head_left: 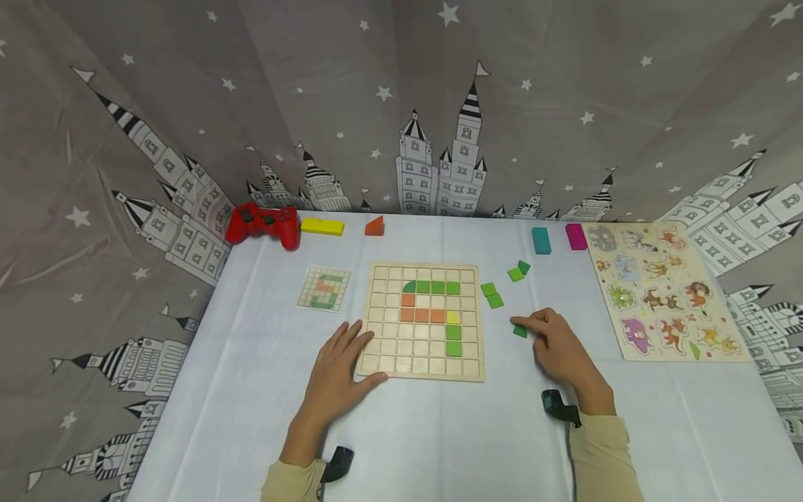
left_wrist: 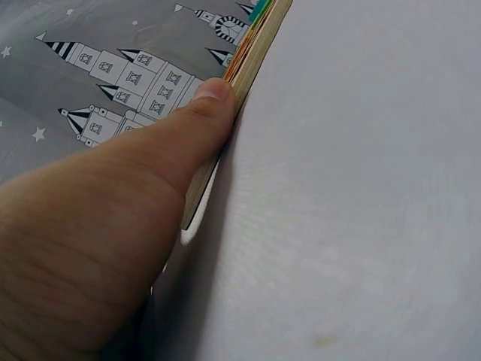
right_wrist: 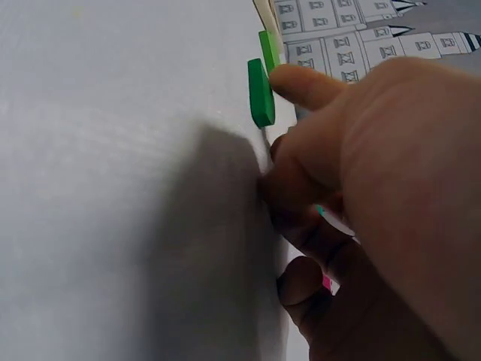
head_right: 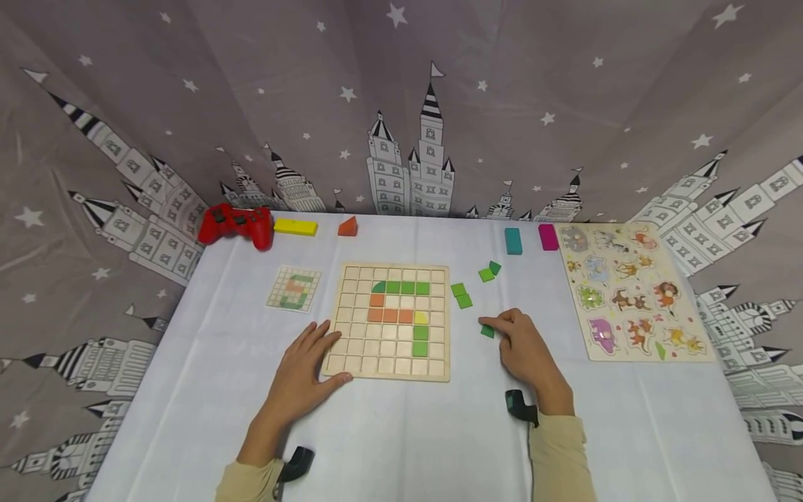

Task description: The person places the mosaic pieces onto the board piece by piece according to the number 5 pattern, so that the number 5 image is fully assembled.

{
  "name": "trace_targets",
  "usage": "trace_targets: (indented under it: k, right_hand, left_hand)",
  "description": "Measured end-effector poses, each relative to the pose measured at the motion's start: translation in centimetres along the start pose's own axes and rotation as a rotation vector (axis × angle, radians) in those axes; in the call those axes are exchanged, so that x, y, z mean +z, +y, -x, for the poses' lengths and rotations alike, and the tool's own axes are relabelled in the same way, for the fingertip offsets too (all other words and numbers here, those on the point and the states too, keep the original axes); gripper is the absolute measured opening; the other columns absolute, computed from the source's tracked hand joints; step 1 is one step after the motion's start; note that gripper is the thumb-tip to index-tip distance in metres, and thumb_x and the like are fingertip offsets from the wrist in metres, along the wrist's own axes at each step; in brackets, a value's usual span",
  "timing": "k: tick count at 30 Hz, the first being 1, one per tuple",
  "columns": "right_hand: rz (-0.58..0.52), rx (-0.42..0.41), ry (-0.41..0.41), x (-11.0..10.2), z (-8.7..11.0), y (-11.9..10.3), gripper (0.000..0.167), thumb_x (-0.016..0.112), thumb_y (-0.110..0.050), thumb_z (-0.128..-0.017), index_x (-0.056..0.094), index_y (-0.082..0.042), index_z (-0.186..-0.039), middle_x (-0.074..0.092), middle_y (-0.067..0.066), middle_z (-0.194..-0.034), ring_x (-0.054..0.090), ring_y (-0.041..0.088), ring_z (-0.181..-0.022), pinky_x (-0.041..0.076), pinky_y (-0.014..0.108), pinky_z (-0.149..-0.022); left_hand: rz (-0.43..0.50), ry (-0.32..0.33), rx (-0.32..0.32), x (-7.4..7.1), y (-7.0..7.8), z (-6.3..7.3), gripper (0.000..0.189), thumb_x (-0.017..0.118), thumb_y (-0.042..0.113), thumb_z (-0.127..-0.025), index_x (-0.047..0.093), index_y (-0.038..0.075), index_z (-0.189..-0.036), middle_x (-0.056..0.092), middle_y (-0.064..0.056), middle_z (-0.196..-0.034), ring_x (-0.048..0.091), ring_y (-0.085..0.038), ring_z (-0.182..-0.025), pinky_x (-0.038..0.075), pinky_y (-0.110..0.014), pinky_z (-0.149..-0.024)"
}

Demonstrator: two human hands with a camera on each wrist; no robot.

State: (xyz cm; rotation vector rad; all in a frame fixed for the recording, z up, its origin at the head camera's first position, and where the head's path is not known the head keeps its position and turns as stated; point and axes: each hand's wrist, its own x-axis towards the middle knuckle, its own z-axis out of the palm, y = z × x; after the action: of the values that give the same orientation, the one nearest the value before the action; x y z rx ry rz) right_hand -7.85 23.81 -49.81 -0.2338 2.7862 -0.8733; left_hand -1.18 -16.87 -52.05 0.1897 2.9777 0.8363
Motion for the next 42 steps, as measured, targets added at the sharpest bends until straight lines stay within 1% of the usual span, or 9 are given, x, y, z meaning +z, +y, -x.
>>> trace_targets:
  k: [4,7,12,17,24,28,31,37,42]
  right_hand:
    - [-0.003,0.010,0.001,0.0,0.1,0.0,0.038,0.059,-0.002,-0.096,0.069,-0.012,-0.130,0.055,0.015,-0.115,0.051,0.029,-0.104,0.049,0.050,-0.096]
    - [-0.007,0.008,0.008,0.1,0.2,0.0,0.032,0.066,-0.008,-0.095,0.071,-0.011,-0.126,0.055,0.015,-0.116,0.052,0.031,-0.107,0.048,0.054,-0.100]
    - [-0.010,0.002,0.012,0.1,0.1,-0.1,0.032,0.076,-0.013,-0.091,0.072,-0.012,-0.123,0.056,0.016,-0.117,0.053,0.033,-0.111,0.046,0.057,-0.104]
    - [-0.009,0.004,0.010,0.4,0.0,-0.1,0.029,0.078,-0.014,-0.090,0.074,-0.013,-0.119,0.057,0.012,-0.113,0.053,0.030,-0.108,0.047,0.054,-0.102]
    - [0.022,-0.068,0.063,1.1,-0.2,-0.3,0.022,0.079,-0.017,-0.089,0.074,-0.009,-0.110,0.060,0.009,-0.107,0.053,0.026,-0.101,0.047,0.045,-0.090]
    - [0.003,-0.095,0.073,1.7,-0.2,-1.3,0.023,0.079,-0.019,-0.089,0.073,-0.009,-0.109,0.059,0.006,-0.106,0.054,0.023,-0.102,0.049,0.045,-0.092]
    - [-0.003,-0.144,0.049,2.4,0.2,-2.9,0.023,0.078,-0.023,-0.091,0.073,-0.012,-0.110,0.058,0.002,-0.106,0.053,0.018,-0.102,0.051,0.042,-0.092]
    - [0.067,-0.338,0.015,4.4,1.2,-6.4,0.023,0.080,-0.028,-0.089,0.074,-0.016,-0.107,0.055,-0.006,-0.101,0.047,0.007,-0.094,0.052,0.029,-0.081]
    - [0.132,-0.448,0.014,5.7,1.5,-7.5,0.022,0.082,-0.027,-0.087,0.075,-0.016,-0.104,0.054,-0.009,-0.098,0.047,0.005,-0.089,0.049,0.023,-0.077]
  left_hand:
    - [-0.008,0.021,0.016,0.1,-0.1,0.0,0.082,0.079,0.058,-0.080,0.053,0.018,-0.148,0.038,-0.008,-0.164,0.026,-0.035,-0.155,0.027,-0.062,-0.122]
    - [-0.013,0.040,0.029,0.3,-0.1,0.0,0.082,0.079,0.057,-0.080,0.054,0.018,-0.147,0.040,-0.009,-0.163,0.028,-0.037,-0.154,0.029,-0.063,-0.121]
    - [-0.013,0.033,0.026,0.4,-0.3,0.0,0.082,0.078,0.058,-0.081,0.053,0.018,-0.147,0.039,-0.009,-0.164,0.028,-0.035,-0.155,0.028,-0.062,-0.122]
    - [-0.013,0.015,0.014,0.4,-0.3,0.0,0.083,0.077,0.060,-0.081,0.052,0.019,-0.148,0.038,-0.008,-0.165,0.026,-0.034,-0.156,0.027,-0.061,-0.123]
    - [-0.013,0.007,0.003,0.2,-0.2,0.0,0.083,0.077,0.059,-0.081,0.052,0.019,-0.149,0.037,-0.007,-0.165,0.024,-0.034,-0.156,0.026,-0.061,-0.124]
    - [-0.015,-0.001,-0.002,0.2,-0.1,0.0,0.083,0.076,0.061,-0.081,0.052,0.020,-0.149,0.036,-0.006,-0.166,0.024,-0.033,-0.157,0.026,-0.061,-0.124]
    - [-0.014,-0.001,-0.002,0.1,0.0,0.0,0.083,0.076,0.061,-0.081,0.052,0.020,-0.149,0.037,-0.007,-0.165,0.024,-0.034,-0.156,0.026,-0.061,-0.124]
    - [-0.013,0.007,0.003,0.1,0.1,0.0,0.083,0.077,0.060,-0.081,0.052,0.019,-0.148,0.037,-0.007,-0.165,0.025,-0.034,-0.156,0.026,-0.062,-0.123]
    - [-0.011,0.007,0.002,0.1,0.0,0.0,0.082,0.077,0.059,-0.081,0.052,0.019,-0.149,0.036,-0.007,-0.165,0.025,-0.034,-0.156,0.026,-0.061,-0.123]
